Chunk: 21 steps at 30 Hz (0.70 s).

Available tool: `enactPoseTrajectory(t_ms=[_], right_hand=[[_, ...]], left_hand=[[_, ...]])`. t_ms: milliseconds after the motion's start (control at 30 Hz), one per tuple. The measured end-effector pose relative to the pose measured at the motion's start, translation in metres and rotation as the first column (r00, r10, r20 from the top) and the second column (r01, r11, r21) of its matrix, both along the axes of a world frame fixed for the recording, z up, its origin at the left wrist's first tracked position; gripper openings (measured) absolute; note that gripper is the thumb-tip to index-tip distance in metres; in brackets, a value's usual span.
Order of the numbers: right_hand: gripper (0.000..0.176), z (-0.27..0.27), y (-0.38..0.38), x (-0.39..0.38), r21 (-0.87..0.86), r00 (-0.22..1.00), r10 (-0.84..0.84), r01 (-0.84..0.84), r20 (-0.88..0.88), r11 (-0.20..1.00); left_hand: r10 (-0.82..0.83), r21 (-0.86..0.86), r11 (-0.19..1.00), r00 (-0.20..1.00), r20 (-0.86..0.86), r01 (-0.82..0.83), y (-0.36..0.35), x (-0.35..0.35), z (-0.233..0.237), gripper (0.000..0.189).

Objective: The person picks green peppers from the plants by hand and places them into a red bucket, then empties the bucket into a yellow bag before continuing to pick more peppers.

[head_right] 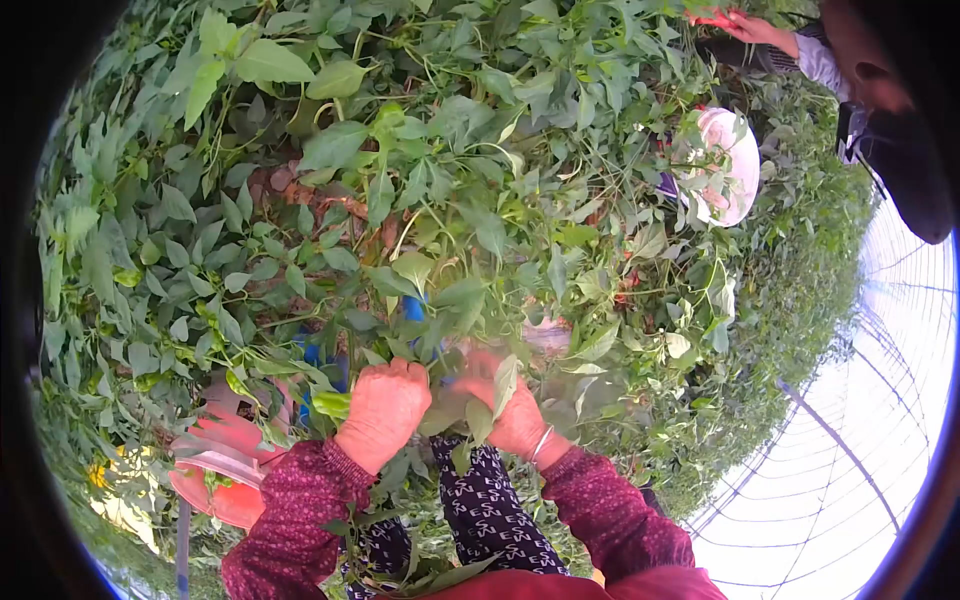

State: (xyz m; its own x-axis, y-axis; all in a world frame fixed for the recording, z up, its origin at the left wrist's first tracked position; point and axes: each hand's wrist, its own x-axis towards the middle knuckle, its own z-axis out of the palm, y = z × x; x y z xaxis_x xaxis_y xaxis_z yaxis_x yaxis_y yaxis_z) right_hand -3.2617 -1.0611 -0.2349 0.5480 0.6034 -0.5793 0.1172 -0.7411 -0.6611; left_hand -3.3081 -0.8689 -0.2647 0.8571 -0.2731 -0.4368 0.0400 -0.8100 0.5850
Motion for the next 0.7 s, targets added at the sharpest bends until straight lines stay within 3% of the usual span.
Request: enactPoseTrajectory(t_ms=[67,167,200,300,333,433,467,567,700], right_hand=[[0.054,0.008,0.027,0.011,0.083,0.999,-0.011,0.008,0.039,0.997],[0.055,0.013,0.059,0.03,-0.079,0.924,0.355,-0.347,0.142,0.935],[0.055,0.0,0.06,0.025,-0.036,0.934,0.34,-0.338,0.11,0.94],[0.053,-0.006,0.071,0.026,-0.085,0.842,0.529,-0.522,0.104,0.849],[0.048,-0.011,0.071,0.023,-0.181,0.773,0.618,-0.593,0.147,0.785],[0.039,-0.013,0.066,0.019,-0.138,0.819,0.558,-0.543,0.133,0.829],[0.036,-0.015,0.065,0.019,-0.102,0.782,0.548,-0.544,0.298,0.833],[0.03,-0.006,0.067,0.024,-0.163,0.78,0.606,-0.585,0.155,0.794],[0.014,-0.021,0.06,0.018,-0.158,0.775,0.625,-0.609,0.091,0.778]], left_hand=[[-0.02,-0.02,1.0,0.999,-0.047,0.019,0.006,-0.016,0.006,0.012],[-0.045,-0.132,0.991,0.998,-0.054,0.037,0.013,-0.035,0.007,0.014],[0.058,-0.233,0.97,0.998,-0.039,-0.066,0.017,-0.038,0.011,0.013],[-0.089,-0.227,0.968,0.993,0.072,0.103,0.025,-0.049,0.009,0.01],[-0.147,-0.263,0.957,0.986,-0.079,0.122,0.031,-0.035,0.02,0.007],[-0.042,-0.226,0.974,0.998,-0.04,0.032,0.024,-0.028,0.025,0.007],[-0.023,-0.234,0.972,1.0,0.007,0.024,0.02,-0.026,0.025,0.007],[0.019,-0.228,0.974,1.0,0.013,-0.015,0.012,-0.026,0.023,0.008],[-0.066,-0.046,0.997,0.996,0.064,0.069,0.009,-0.027,0.032,0.01]])
